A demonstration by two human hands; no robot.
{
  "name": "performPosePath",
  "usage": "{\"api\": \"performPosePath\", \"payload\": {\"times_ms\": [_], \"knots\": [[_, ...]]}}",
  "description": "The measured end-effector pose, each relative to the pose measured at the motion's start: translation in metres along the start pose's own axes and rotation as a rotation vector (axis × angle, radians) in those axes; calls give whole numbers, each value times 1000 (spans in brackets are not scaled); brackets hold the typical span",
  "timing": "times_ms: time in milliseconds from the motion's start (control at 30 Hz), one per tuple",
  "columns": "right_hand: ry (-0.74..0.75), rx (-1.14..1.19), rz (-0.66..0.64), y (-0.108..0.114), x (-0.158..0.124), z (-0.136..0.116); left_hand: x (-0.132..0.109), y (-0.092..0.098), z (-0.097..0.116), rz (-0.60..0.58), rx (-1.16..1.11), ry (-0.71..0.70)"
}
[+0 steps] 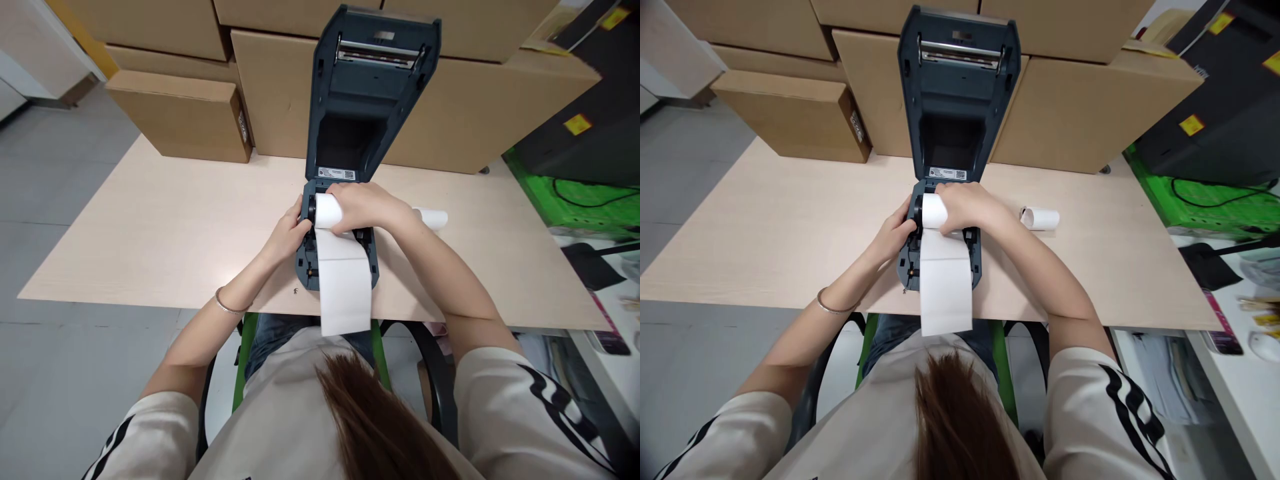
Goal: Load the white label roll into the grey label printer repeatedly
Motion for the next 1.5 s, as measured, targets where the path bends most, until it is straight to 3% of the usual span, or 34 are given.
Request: {"api": "performPosePath", "payload": {"times_ms": [100,200,333,467,567,700,933,1167,1367,1500], "knots": [[6,2,2,-12,7,-2,0,0,-3,13,-6,-11],[36,14,106,-15,-2,-2,0,0,-5,-3,-2,-33],[105,165,271,-17,-49,-9,0,1,-5,-1,4,-34],[199,302,208,-43,-105,-35,1,0,-4,-12,-7,-60],[250,303,159,-69,-125,-55,2,1,-5,-8,20,-51],[266,299,181,-85,-127,-61,3,2,-3,-20,31,-69],[272,239,214,-88,-129,-56,4,0,5,-35,8,-94],[263,132,329,-99,-127,-66,4,-2,-6,-10,-72,-101],[272,112,333,-99,-129,-65,2,-2,-14,-26,-117,-118],[323,182,424,-86,-135,-61,1,-1,-16,9,-92,-83]]}}
Point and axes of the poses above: each hand's wrist, its own x-axis towards the middle knuckle, its own y-axis out of the back of the hand, z = x × y, the point moved 3 cm from there along x, towards the middle knuckle, and after that the axes turned 7 degrees about -y, right-handed, at the moved point
